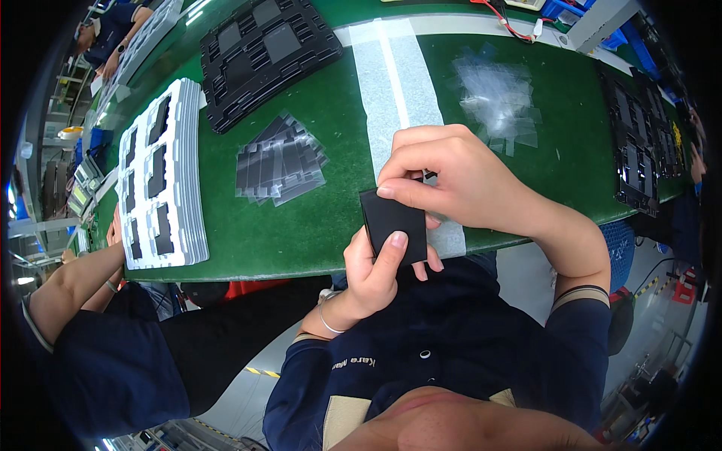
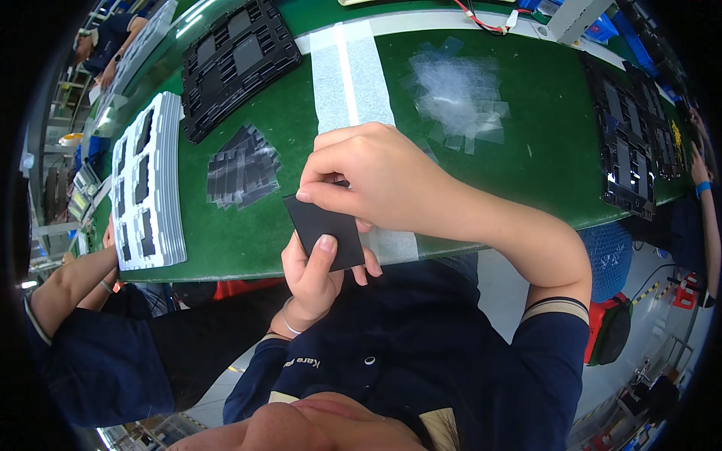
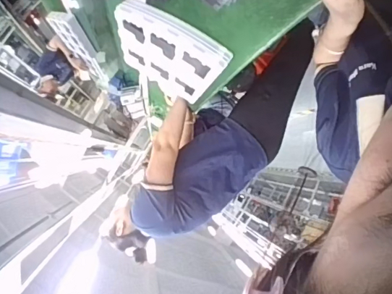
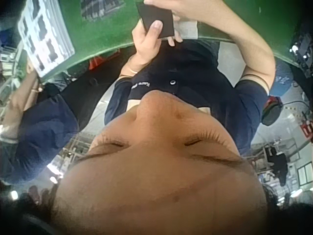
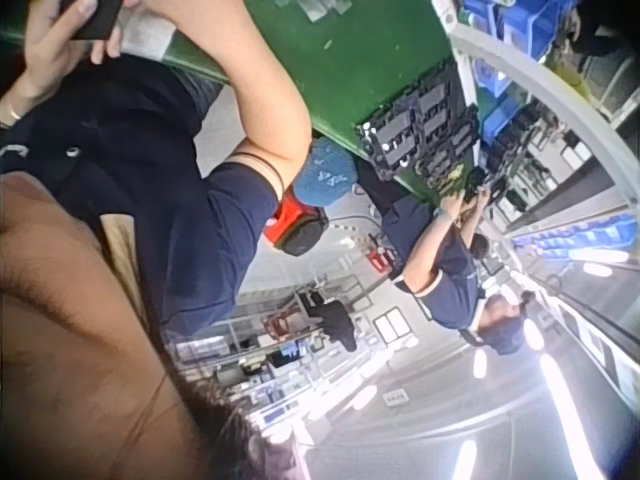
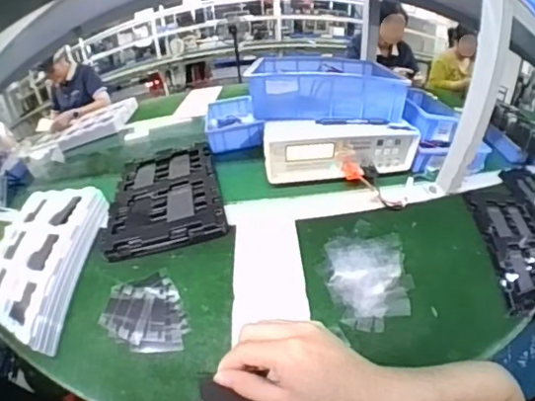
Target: Assembling and inspecting small black electronic components on a factory production line.
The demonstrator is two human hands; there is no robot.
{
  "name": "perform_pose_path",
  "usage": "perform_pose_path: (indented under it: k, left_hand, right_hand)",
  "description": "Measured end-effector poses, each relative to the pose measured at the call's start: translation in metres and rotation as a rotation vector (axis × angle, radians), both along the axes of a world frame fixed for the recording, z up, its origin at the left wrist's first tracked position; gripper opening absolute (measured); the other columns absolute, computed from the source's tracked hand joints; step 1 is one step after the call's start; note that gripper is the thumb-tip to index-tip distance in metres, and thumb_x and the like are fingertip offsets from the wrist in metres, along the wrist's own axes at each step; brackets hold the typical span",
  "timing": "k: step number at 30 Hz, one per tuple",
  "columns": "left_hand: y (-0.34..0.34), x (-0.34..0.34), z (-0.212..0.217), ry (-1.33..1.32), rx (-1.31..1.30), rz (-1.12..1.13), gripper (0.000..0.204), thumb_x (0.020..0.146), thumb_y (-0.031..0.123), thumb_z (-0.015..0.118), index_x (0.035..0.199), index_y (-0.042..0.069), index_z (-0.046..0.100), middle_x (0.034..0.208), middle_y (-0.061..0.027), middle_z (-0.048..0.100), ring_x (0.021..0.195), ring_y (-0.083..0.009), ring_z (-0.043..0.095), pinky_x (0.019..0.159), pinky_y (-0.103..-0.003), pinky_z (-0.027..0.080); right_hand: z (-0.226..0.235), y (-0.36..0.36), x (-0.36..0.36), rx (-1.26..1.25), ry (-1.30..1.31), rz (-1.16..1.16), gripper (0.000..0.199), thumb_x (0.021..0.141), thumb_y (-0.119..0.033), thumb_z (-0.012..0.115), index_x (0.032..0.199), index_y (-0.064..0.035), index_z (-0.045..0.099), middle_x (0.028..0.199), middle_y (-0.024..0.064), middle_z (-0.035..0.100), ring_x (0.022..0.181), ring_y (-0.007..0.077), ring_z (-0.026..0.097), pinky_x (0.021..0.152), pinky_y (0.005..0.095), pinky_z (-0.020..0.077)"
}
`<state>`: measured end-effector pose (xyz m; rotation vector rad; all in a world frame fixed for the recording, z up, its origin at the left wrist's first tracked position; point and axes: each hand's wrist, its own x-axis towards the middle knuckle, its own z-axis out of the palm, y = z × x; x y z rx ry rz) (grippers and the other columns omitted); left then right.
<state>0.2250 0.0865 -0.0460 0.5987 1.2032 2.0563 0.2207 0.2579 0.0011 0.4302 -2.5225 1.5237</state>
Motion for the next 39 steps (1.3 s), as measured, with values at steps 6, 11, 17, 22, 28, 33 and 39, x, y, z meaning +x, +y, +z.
perform_pose_path:
  k: [6,11,17,22,28,33,39]
  left_hand:
    - [0.001,0.005,-0.001,0.013,0.033,0.026,0.029,0.094,0.014,0.033,0.11,-0.01,0.04,0.105,-0.0214,0.053,0.068,-0.0232,0.061,0.049,-0.025,0.049]
    - [-0.005,0.007,-0.004,-0.057,0.098,-0.014,0.031,0.093,0.015,0.033,0.112,-0.01,0.038,0.106,-0.0223,0.052,0.067,-0.0244,0.061,0.048,-0.025,0.049]
    - [-0.008,0.003,-0.001,-0.121,0.112,-0.062,0.034,0.093,0.017,0.034,0.114,-0.01,0.036,0.107,-0.0231,0.051,0.066,-0.0249,0.061,0.047,-0.025,0.048]
    - [-0.007,0.0,-0.003,-0.057,0.056,-0.029,0.033,0.093,0.015,0.033,0.114,-0.009,0.036,0.107,-0.0218,0.051,0.067,-0.0251,0.061,0.047,-0.025,0.048]
    - [-0.002,0.005,-0.009,0.008,0.042,0.098,0.032,0.094,0.016,0.033,0.112,-0.009,0.037,0.108,-0.0215,0.051,0.068,-0.0259,0.061,0.051,-0.027,0.051]
    - [0.002,0.005,-0.014,-0.038,0.211,0.103,0.034,0.094,0.019,0.034,0.114,-0.009,0.035,0.109,-0.0215,0.051,0.07,-0.0279,0.062,0.053,-0.029,0.052]
    - [0.008,0.004,-0.005,-0.04,0.138,0.221,0.042,0.089,0.023,0.045,0.116,-0.008,0.035,0.104,-0.02,0.053,0.062,-0.0303,0.062,0.043,-0.028,0.05]
  right_hand:
    - [0.001,-0.003,0.003,-0.035,-0.016,0.007,0.006,0.076,-0.006,0.062,0.075,-0.0002,0.063,0.069,0.0059,0.057,0.057,0.015,0.054,0.049,0.0253,0.042]
    - [0.001,0.004,0.002,-0.27,-0.191,0.037,0.01,0.079,-0.006,0.058,0.074,-0.0004,0.064,0.072,0.0048,0.059,0.064,0.0118,0.054,0.056,0.0249,0.0428]
    - [0.009,0.013,-0.003,-0.459,-0.508,0.081,0.036,0.088,-0.025,0.048,0.074,0.003,0.064,0.073,0.0051,0.06,0.065,0.0098,0.049,0.061,0.0226,0.0386]
    - [0.005,0.006,-0.001,-0.337,-0.423,0.068,0.019,0.082,-0.015,0.059,0.072,0.0006,0.062,0.065,0.0018,0.055,0.06,0.009,0.047,0.056,0.0231,0.0378]
    - [0.003,-0.003,0.005,-0.152,-0.187,-0.032,0.006,0.079,-0.004,0.061,0.074,0.0001,0.061,0.064,0.0021,0.053,0.055,0.008,0.046,0.047,0.0236,0.0357]
    - [-0.003,0.002,0.003,-0.365,-0.215,-0.045,0.021,0.088,-0.016,0.053,0.077,-0.0006,0.063,0.066,0.0008,0.054,0.06,0.0069,0.047,0.053,0.0222,0.0363]
    - [-0.006,0.018,0.002,-0.448,-0.289,-0.064,0.029,0.092,-0.023,0.047,0.084,-0.0004,0.064,0.068,0.0001,0.055,0.066,0.0065,0.05,0.06,0.0207,0.0394]
